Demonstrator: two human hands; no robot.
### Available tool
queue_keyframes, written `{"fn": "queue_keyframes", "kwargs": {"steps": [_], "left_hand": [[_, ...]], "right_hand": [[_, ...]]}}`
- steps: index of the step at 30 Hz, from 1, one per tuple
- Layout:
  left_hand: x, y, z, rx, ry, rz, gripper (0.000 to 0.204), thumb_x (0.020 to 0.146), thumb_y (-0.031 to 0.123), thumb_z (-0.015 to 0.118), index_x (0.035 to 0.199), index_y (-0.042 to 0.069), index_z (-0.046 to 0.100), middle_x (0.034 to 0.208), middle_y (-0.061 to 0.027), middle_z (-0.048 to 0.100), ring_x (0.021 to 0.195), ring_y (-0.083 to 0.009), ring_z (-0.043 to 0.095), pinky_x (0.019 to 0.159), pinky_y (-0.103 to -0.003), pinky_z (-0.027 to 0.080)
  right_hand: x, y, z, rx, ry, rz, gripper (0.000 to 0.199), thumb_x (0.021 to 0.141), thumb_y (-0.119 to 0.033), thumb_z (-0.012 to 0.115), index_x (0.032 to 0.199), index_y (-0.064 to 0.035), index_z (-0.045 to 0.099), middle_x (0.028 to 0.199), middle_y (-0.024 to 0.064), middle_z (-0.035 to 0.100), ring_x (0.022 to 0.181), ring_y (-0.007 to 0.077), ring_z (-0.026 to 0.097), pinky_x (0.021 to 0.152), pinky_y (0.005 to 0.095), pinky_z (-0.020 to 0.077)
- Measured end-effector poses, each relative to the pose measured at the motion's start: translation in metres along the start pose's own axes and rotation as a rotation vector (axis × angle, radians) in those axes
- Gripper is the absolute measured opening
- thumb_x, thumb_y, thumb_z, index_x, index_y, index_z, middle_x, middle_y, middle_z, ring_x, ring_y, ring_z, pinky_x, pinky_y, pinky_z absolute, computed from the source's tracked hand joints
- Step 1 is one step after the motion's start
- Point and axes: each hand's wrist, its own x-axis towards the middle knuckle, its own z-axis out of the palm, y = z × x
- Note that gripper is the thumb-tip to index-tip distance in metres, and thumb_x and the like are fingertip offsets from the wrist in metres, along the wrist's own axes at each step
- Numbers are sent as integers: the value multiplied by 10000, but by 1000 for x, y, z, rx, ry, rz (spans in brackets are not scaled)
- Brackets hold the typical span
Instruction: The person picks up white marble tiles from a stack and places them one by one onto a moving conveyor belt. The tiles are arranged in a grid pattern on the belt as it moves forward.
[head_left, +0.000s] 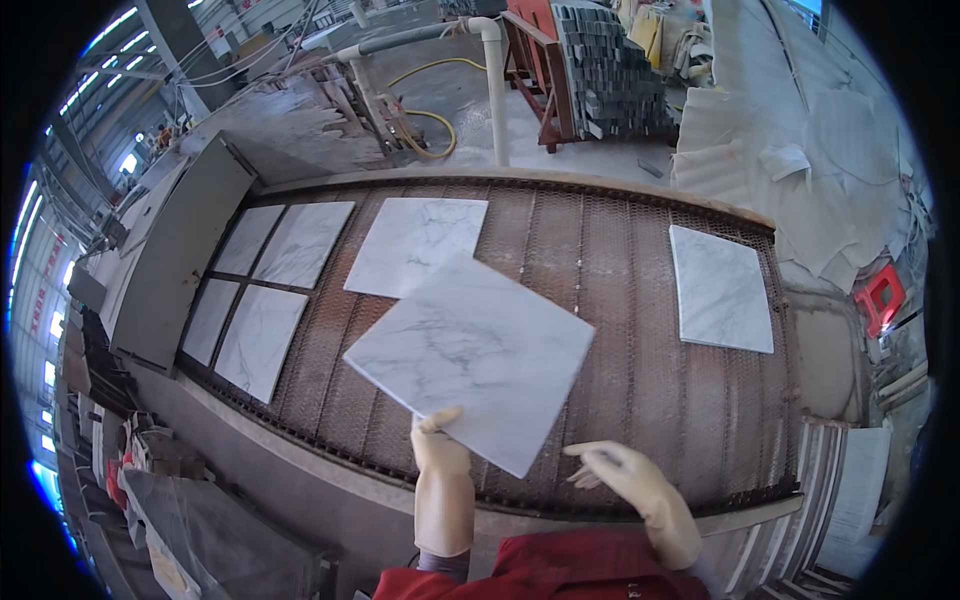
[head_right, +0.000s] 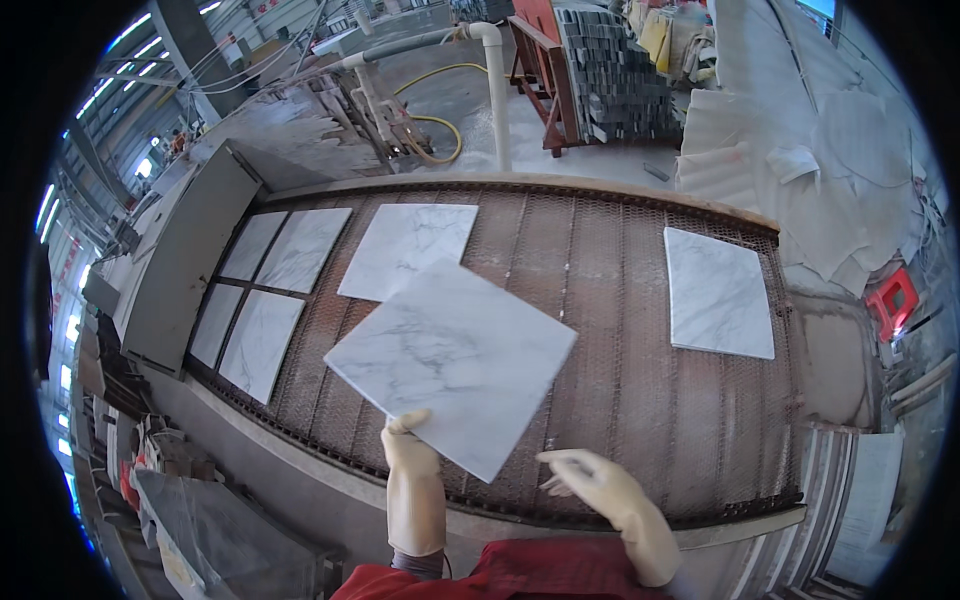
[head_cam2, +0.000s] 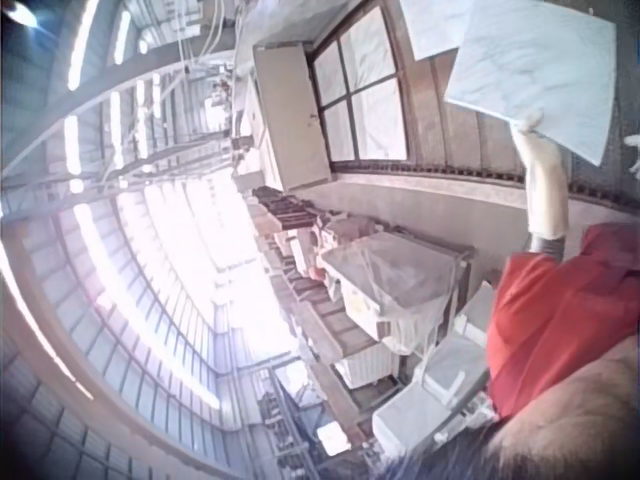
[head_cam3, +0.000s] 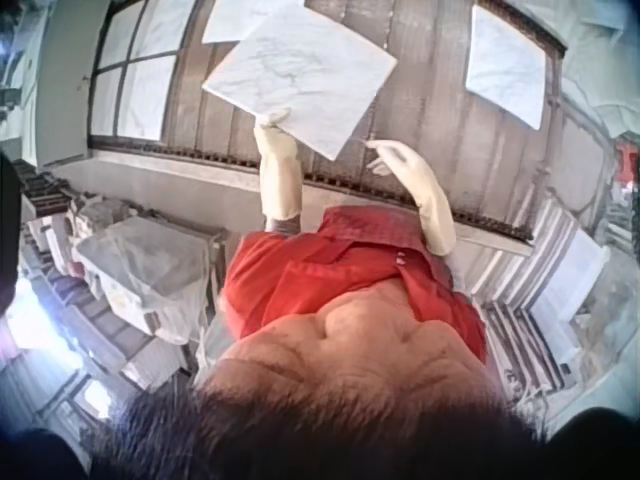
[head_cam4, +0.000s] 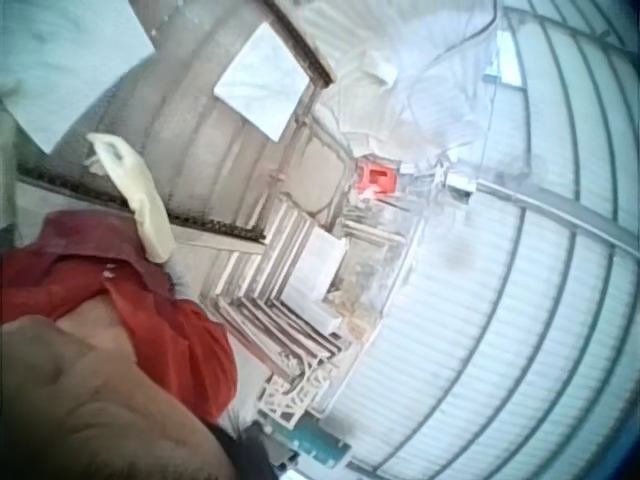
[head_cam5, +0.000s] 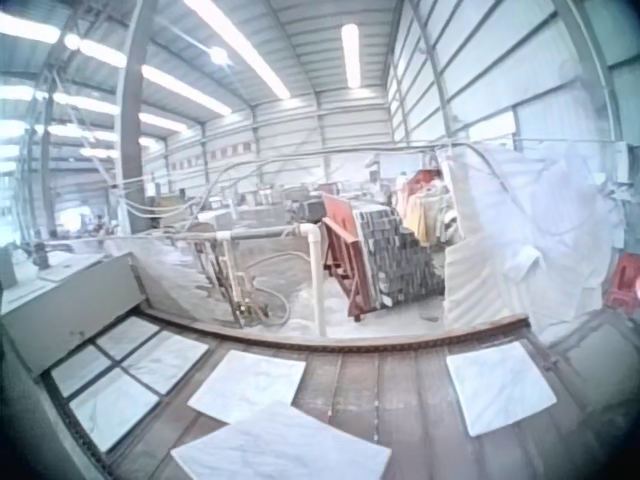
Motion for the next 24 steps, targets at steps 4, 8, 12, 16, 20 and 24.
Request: {"fn": "queue_keyframes", "kwargs": {"steps": [4,8,12,16,20,24], "left_hand": [[6,42,-27,-44,234,121,670,658,-43,546,1326,-35,498,1228,-225,588,1075,-408,618,962,-511,539],[45,60,-88,-119,154,233,521,643,69,593,1137,-96,594,1146,-246,637,1003,-428,644,898,-515,566],[71,69,-122,-117,211,228,462,653,95,584,1086,-63,612,1141,-227,645,1004,-419,639,897,-521,557],[90,71,-142,-102,230,181,484,671,116,579,1125,-50,607,1169,-199,640,1037,-399,626,920,-505,539],[84,70,-134,-155,251,130,520,675,146,589,1164,-32,599,1193,-190,633,1051,-392,622,919,-496,532],[94,65,-138,-118,277,196,488,670,174,602,1109,-39,622,1154,-212,650,1050,-401,624,929,-506,524]], "right_hand": [[-14,20,-25,-79,185,128,375,1055,-282,491,1292,-16,611,1052,189,710,946,231,699,860,330,555],[-28,37,-37,-130,253,229,388,1046,-294,491,1286,-13,611,1042,182,714,934,228,694,853,326,549],[-26,39,-33,-147,251,264,401,1037,-307,497,1283,-12,611,1039,173,716,934,219,690,857,320,545],[-17,39,-22,-184,234,259,407,1032,-319,509,1283,-17,615,1049,167,717,943,218,688,865,323,543],[-24,48,-18,-206,246,304,397,1031,-313,513,1274,-20,622,1057,168,718,953,220,689,871,322,542],[-36,75,-29,-97,282,340,383,1034,-295,505,1270,-17,624,1056,182,717,959,232,692,869,326,543]]}}
